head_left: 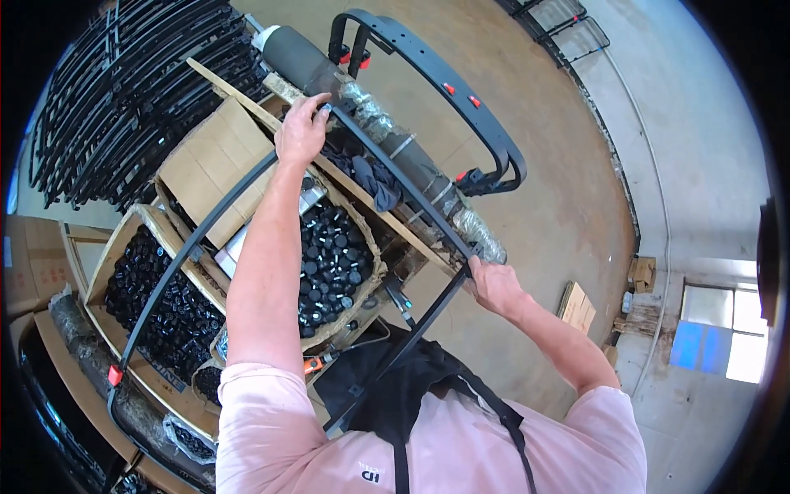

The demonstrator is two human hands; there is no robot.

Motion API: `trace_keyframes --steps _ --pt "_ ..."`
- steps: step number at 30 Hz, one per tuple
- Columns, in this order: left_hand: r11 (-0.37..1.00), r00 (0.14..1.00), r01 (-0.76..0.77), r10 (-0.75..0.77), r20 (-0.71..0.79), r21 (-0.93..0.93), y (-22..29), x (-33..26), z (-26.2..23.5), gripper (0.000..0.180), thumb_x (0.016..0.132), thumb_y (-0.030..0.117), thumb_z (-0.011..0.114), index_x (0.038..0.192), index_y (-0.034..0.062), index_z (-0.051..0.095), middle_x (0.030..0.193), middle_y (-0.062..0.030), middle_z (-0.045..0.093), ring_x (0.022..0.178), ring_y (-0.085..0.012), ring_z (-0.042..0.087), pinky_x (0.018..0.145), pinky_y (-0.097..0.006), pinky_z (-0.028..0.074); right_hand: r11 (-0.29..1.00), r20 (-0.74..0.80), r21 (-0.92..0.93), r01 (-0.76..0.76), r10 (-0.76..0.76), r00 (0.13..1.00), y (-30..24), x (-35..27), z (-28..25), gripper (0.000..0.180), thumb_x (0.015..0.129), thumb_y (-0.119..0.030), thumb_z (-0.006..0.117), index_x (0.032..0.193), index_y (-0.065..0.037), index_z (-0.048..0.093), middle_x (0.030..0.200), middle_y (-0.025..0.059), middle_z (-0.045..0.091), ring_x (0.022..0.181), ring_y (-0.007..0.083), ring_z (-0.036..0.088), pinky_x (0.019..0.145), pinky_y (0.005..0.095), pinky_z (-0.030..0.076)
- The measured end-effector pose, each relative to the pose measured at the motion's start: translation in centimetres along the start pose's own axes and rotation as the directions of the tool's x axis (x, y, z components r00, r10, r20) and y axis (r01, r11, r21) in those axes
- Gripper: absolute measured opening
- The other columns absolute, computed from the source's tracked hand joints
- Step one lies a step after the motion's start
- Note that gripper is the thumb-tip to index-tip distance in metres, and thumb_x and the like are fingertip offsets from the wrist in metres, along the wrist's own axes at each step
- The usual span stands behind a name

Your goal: Assembling components, wiring, and housings for lawn mowers in a manufacturing facility.

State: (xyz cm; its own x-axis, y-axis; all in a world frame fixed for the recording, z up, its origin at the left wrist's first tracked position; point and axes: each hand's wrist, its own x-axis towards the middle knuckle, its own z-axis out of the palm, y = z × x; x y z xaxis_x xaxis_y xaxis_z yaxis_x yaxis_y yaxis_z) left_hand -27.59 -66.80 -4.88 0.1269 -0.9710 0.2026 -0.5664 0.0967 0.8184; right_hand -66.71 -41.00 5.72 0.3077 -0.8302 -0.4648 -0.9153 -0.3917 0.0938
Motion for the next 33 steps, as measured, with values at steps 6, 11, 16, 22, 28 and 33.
trace_keyframes --steps 6,11,16,22,28,33 --pt "0.996 0.995 0.090 -0.089 0.051 -0.024 0.4 0.0 0.0 0.046 0.100 0.031 0.059 0.147 0.0268 0.059 0.136 0.0030 0.072 0.121 -0.0261 0.069 0.101 -0.040 0.053 0.971 0.042 0.089 -0.221 0.218 0.975 -0.7 0.4 1.0 0.041 0.107 -0.036 0.052 0.097 0.003 0.060 0.073 0.0234 0.073 0.070 0.0420 0.075 0.065 0.0524 0.060" --pt "0.984 0.985 0.107 -0.124 0.121 0.142 1.6 0.6 -0.4 0.082 0.091 0.048 0.076 0.160 0.0197 0.042 0.143 -0.0023 0.069 0.130 -0.0288 0.065 0.106 -0.043 0.052 0.973 0.000 0.036 -0.229 0.229 0.973 -0.5 0.6 4.3 0.046 0.108 -0.039 0.048 0.095 0.004 0.062 0.074 0.0255 0.073 0.072 0.0426 0.075 0.067 0.0532 0.061" --pt "0.938 0.995 -0.053 0.022 0.095 0.341 0.0 1.5 -4.8 0.082 0.092 0.046 0.079 0.156 0.0065 0.046 0.133 -0.0165 0.071 0.124 -0.0354 0.067 0.104 -0.046 0.053 0.974 -0.028 0.041 -0.222 0.223 0.974 0.3 0.1 5.2 0.047 0.109 -0.039 0.047 0.095 0.003 0.062 0.075 0.0254 0.073 0.072 0.0431 0.075 0.067 0.0533 0.061" --pt "0.921 0.934 0.012 0.128 -0.333 0.389 -1.4 2.1 -7.9 0.064 0.091 0.048 0.078 0.135 0.0036 0.063 0.113 -0.0182 0.072 0.102 -0.0372 0.070 0.089 -0.049 0.056 0.941 0.007 0.114 -0.318 0.320 0.947 -1.4 0.5 2.4 0.047 0.109 -0.040 0.048 0.093 0.002 0.063 0.073 0.0248 0.073 0.072 0.0433 0.075 0.070 0.0534 0.061" --pt "0.797 0.957 -0.222 0.289 -0.031 0.562 2.4 1.3 -2.8 0.079 0.084 0.050 0.084 0.144 0.0073 0.057 0.121 -0.0177 0.070 0.117 -0.0366 0.067 0.101 -0.048 0.052 0.956 -0.051 0.112 -0.271 0.278 0.959 -0.8 0.2 3.4 0.047 0.108 -0.040 0.050 0.090 0.001 0.063 0.069 0.0236 0.072 0.067 0.0420 0.074 0.065 0.0525 0.060" --pt "0.776 0.848 0.392 -0.096 -0.521 0.495 -4.6 2.4 -10.6 0.054 0.090 0.042 0.079 0.124 0.0026 0.065 0.108 -0.0176 0.072 0.101 -0.0379 0.071 0.085 -0.049 0.057 0.957 -0.113 0.144 -0.253 0.270 0.956 -1.4 0.5 2.7 0.045 0.107 -0.039 0.052 0.089 0.001 0.062 0.067 0.0224 0.071 0.062 0.0406 0.073 0.060 0.0514 0.060"
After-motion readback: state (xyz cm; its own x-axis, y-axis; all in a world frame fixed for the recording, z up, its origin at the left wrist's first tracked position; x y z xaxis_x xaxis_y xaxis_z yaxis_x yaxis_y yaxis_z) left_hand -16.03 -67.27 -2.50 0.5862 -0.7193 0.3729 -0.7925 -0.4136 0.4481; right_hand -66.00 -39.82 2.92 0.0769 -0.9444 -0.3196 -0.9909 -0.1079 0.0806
